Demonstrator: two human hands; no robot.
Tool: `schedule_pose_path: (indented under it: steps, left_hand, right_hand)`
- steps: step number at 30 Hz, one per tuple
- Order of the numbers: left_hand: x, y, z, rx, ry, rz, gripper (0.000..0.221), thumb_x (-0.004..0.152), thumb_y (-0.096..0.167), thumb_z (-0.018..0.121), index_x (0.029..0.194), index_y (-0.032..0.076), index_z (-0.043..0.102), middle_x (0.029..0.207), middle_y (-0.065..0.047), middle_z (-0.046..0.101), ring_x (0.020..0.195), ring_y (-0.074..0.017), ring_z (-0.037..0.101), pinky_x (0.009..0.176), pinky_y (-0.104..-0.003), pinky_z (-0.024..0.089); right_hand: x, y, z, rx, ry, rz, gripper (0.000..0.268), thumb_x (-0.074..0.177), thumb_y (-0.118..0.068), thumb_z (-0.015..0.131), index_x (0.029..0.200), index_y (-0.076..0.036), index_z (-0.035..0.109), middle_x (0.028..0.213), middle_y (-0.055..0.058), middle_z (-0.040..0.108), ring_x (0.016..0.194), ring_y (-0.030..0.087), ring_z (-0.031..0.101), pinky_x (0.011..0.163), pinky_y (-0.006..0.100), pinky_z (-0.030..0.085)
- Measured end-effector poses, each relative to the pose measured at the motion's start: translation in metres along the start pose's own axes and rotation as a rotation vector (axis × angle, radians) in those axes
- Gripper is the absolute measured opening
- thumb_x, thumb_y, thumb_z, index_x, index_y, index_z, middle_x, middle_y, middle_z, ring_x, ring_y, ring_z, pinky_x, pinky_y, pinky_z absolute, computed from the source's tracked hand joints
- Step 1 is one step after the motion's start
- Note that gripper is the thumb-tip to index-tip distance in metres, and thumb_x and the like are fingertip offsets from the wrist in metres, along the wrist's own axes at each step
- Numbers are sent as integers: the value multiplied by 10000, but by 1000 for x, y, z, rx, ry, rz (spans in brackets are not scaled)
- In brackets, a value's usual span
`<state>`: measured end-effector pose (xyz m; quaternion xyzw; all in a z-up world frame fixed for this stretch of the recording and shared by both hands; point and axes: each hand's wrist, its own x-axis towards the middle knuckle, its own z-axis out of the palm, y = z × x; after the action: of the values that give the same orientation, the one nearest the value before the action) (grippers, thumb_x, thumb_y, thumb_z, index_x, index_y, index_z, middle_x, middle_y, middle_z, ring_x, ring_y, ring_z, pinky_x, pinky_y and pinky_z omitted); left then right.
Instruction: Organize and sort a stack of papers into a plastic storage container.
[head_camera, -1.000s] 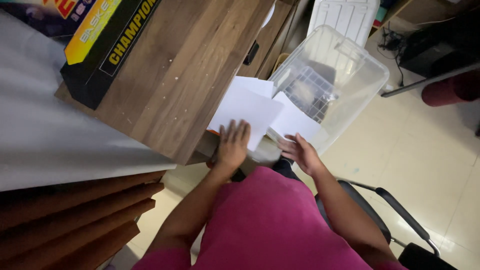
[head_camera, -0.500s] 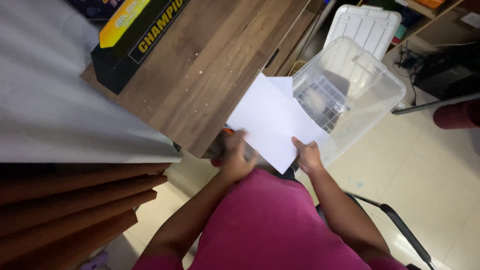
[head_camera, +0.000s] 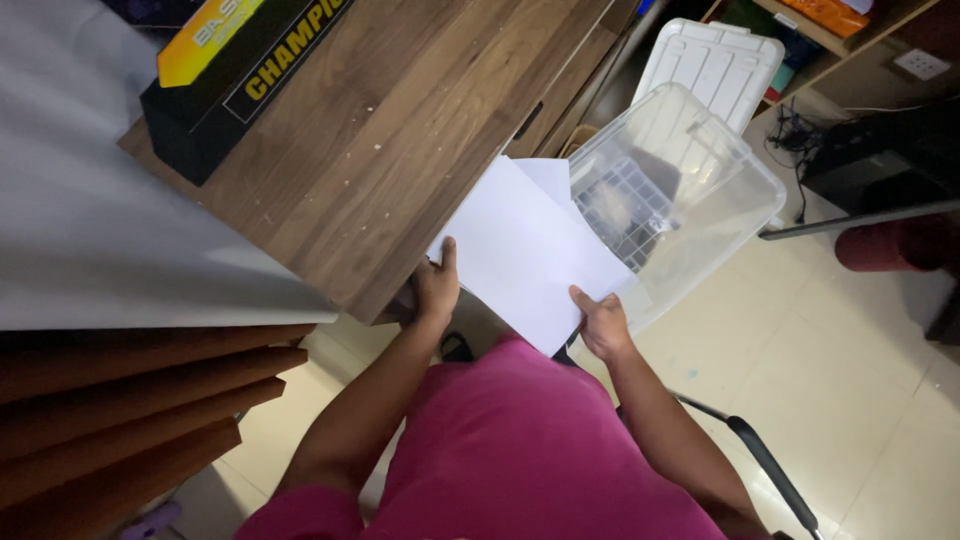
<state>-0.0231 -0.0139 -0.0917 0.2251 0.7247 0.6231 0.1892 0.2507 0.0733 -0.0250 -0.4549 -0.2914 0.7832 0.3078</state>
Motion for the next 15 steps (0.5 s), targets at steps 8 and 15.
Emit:
schedule_pose_path:
  steps: [8,15]
  left_hand:
    - [7,-24,-7,378,-131,-254,789,1125,489,534,1326,-259,384,1331,-428,478,1232,-468,489,1019,-525,400]
    - [4,68,8,82,-80,36,543,1077,354,620,1350,-105,525,1255,-207,682,1159,-265,662,1005,-401,481]
  right_hand:
    - [25,-10,3,-122,-28,-50,383,979,-36,640,1323,88,528,1264,204,678,1111,293,692,961,409,577]
    - [54,-29,-7,-49,-78,40,458,950,-16,628,1379,54,484,1319,185,648,1189,304,654,1017,430,552]
